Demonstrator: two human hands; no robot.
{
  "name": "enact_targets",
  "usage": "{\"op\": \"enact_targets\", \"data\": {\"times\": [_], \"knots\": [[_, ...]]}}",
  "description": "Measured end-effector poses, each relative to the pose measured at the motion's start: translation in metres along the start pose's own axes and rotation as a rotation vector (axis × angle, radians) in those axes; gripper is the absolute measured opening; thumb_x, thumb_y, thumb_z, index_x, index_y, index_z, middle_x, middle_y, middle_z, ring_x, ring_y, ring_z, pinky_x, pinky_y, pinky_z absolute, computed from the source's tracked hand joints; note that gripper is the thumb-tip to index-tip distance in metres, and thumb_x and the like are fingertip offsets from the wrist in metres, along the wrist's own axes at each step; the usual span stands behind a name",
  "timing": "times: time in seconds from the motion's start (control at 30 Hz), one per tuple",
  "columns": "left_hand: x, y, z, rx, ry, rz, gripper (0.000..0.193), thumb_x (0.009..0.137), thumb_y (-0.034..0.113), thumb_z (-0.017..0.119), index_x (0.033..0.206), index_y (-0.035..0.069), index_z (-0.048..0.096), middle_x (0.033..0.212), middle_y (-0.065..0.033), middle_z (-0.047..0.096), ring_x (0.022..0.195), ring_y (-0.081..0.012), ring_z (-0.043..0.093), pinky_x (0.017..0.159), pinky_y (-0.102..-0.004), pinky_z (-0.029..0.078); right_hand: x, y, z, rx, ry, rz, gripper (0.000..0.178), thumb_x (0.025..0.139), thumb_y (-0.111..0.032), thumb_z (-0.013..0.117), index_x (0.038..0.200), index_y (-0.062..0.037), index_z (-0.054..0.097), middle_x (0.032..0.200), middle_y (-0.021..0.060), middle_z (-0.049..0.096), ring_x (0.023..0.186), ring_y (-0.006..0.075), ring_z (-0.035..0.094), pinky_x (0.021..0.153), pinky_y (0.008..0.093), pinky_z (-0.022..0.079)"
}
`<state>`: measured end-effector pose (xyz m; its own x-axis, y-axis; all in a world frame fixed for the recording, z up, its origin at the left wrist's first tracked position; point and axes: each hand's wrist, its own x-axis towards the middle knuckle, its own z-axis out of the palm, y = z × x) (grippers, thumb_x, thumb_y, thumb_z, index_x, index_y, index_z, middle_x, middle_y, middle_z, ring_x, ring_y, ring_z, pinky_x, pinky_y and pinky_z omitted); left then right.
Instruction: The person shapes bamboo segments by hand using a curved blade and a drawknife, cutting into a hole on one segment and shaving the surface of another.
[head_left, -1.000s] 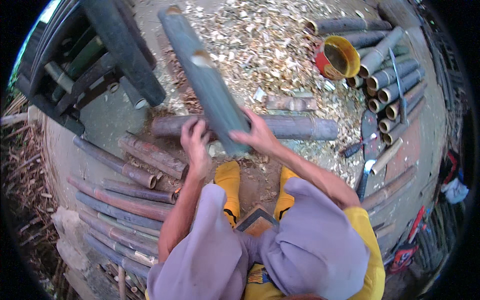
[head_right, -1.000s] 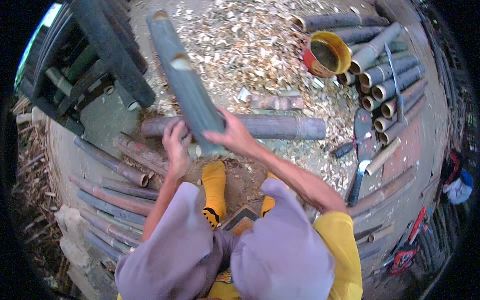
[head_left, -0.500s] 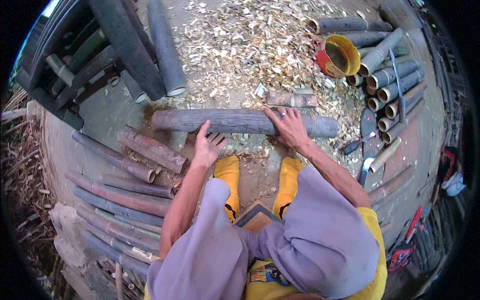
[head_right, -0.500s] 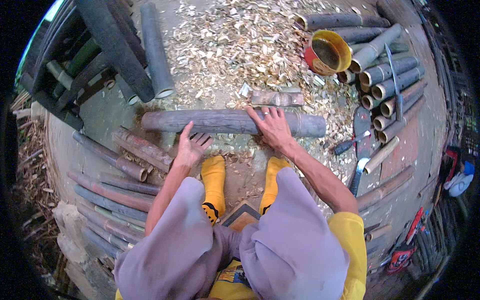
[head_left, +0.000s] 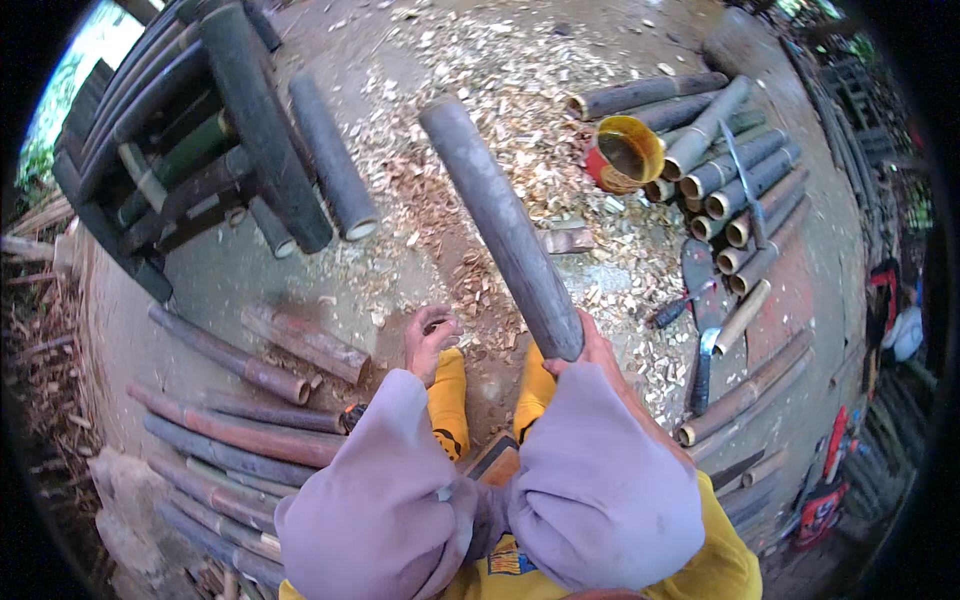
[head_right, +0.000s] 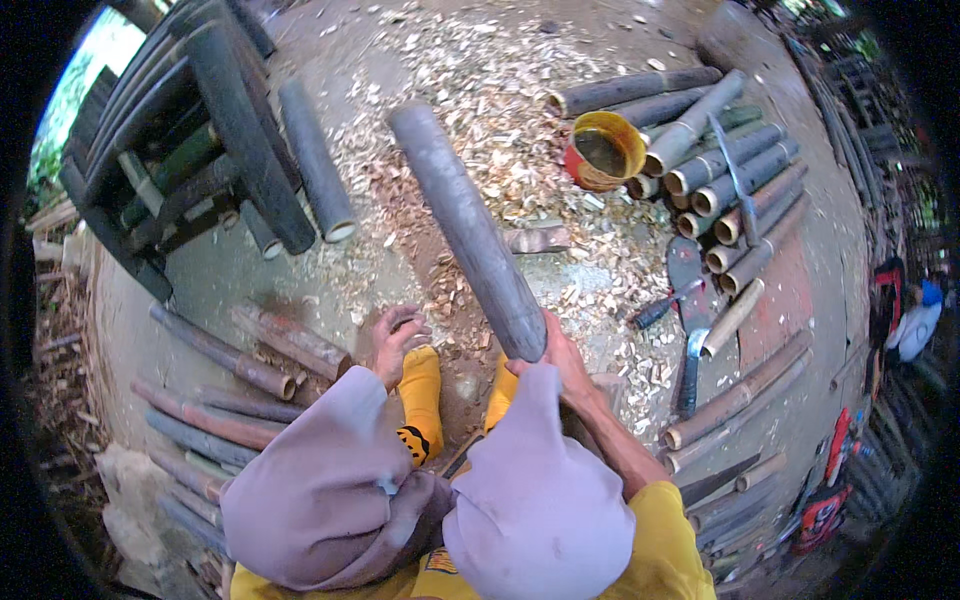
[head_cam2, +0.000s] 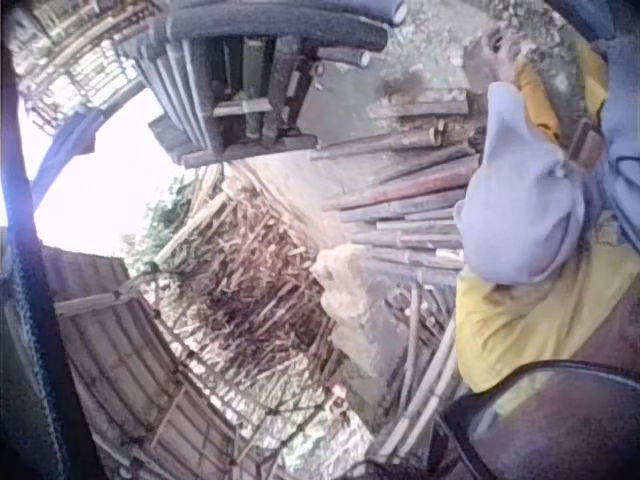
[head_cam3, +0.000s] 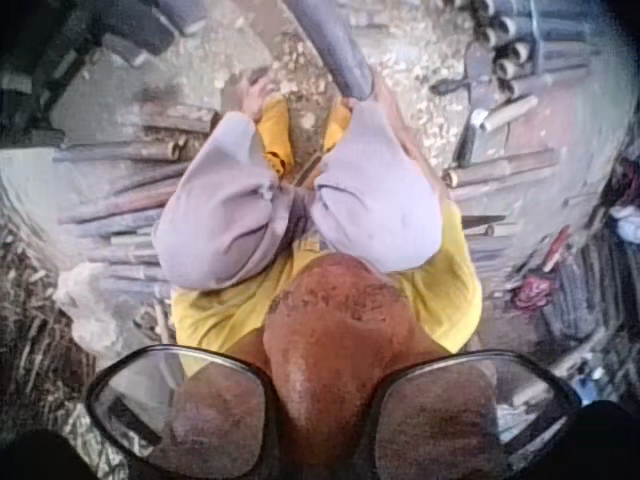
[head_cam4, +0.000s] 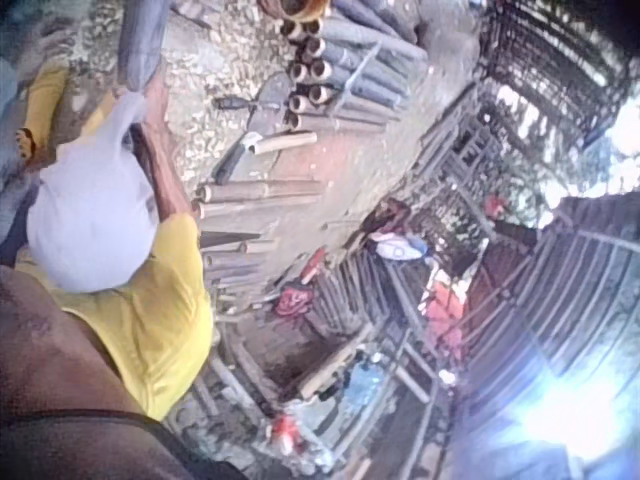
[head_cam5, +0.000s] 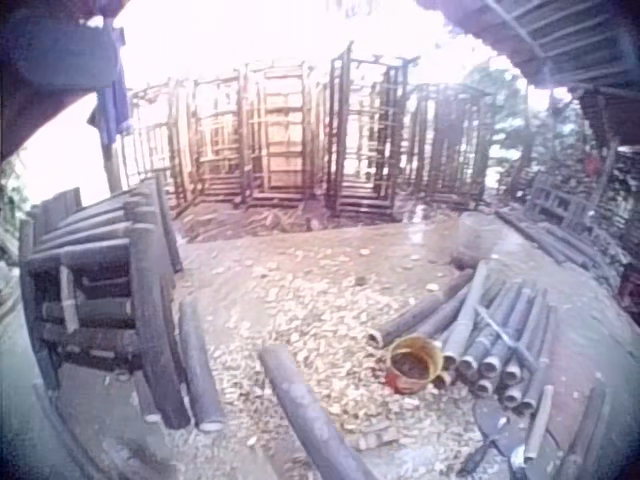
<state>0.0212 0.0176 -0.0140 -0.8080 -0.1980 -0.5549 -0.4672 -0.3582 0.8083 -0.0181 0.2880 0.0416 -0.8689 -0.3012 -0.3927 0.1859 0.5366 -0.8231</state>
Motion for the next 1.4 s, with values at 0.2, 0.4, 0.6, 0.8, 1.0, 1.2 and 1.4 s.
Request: {"op": "enact_targets", "data": {"times": [0.2,0.4,0.6,0.8,1.0,1.2,1.4], "knots": [[0.001,-0.006,0.013,0.112,-0.09,0.028,0.036,0.08,0.011,0.062,0.111,-0.002,0.051,0.099,-0.0118,0.056,0.085,-0.0191,0.06,0.071,-0.0294,0.05,0.005,0.049,0.028,-0.02,0.314,0.069,0.088,0.065,-0.029,0.072,0.132,0.0034,0.024,0.097,0.0302,0.058,0.086,0.0407,0.06,0.077,0.0447,0.047],[-0.005,-0.032,-0.02,0.27,-0.031,0.055,0.031,0.076,0.009,0.066,0.104,0.001,0.057,0.092,-0.0071,0.059,0.081,-0.0143,0.058,0.068,-0.0259,0.049,-0.018,0.092,0.061,-0.043,0.369,0.104,0.092,0.064,-0.027,0.073,0.133,0.0036,0.02,0.104,0.0311,0.055,0.097,0.0446,0.055,0.083,0.0461,0.045],[0.031,-0.021,0.001,0.61,-0.15,0.292,0.035,0.072,0.012,0.07,0.103,0.001,0.059,0.092,-0.0058,0.061,0.082,-0.0153,0.059,0.074,-0.0286,0.048,-0.021,0.082,0.057,-0.047,0.345,0.241,0.092,0.063,-0.027,0.076,0.132,-0.0012,0.022,0.104,0.0302,0.054,0.096,0.0444,0.055,0.082,0.0473,0.044],[0.116,0.006,0.09,1.228,-0.252,0.857,0.066,0.066,0.016,0.073,0.127,0.008,0.045,0.12,-0.0119,0.05,0.117,-0.028,0.043,0.097,-0.0418,0.036,-0.017,0.077,0.046,-0.049,0.328,0.265,0.094,0.06,-0.028,0.078,0.131,0.0,0.023,0.101,0.0293,0.056,0.095,0.0433,0.056,0.08,0.0466,0.046],[0.166,0.001,0.096,1.604,-0.281,0.887,0.064,0.065,0.026,0.075,0.122,0.011,0.049,0.111,-0.0058,0.053,0.111,-0.0216,0.046,0.094,-0.0436,0.033,-0.012,0.07,0.057,-0.009,0.324,0.199,0.091,0.06,-0.027,0.078,0.129,0.0006,0.025,0.102,0.0289,0.056,0.094,0.0425,0.057,0.081,0.0456,0.046],[0.149,-0.004,0.075,1.506,-0.226,0.864,0.058,0.064,0.026,0.075,0.116,0.011,0.054,0.105,-0.0059,0.055,0.103,-0.0231,0.05,0.087,-0.0427,0.035,-0.013,0.093,0.065,0.107,0.251,0.176,0.091,0.06,-0.025,0.078,0.13,-0.0004,0.025,0.103,0.0275,0.056,0.095,0.0419,0.057,0.081,0.0453,0.046],[0.129,0.001,0.085,1.354,-0.151,0.793,0.057,0.065,0.016,0.073,0.119,0.01,0.053,0.12,-0.0102,0.05,0.112,-0.0267,0.045,0.095,-0.0434,0.033,-0.01,0.073,0.048,0.061,0.272,0.16,0.077,0.063,-0.024,0.075,0.123,0.0,0.034,0.097,0.0241,0.058,0.092,0.0381,0.058,0.077,0.0441,0.046]]}}
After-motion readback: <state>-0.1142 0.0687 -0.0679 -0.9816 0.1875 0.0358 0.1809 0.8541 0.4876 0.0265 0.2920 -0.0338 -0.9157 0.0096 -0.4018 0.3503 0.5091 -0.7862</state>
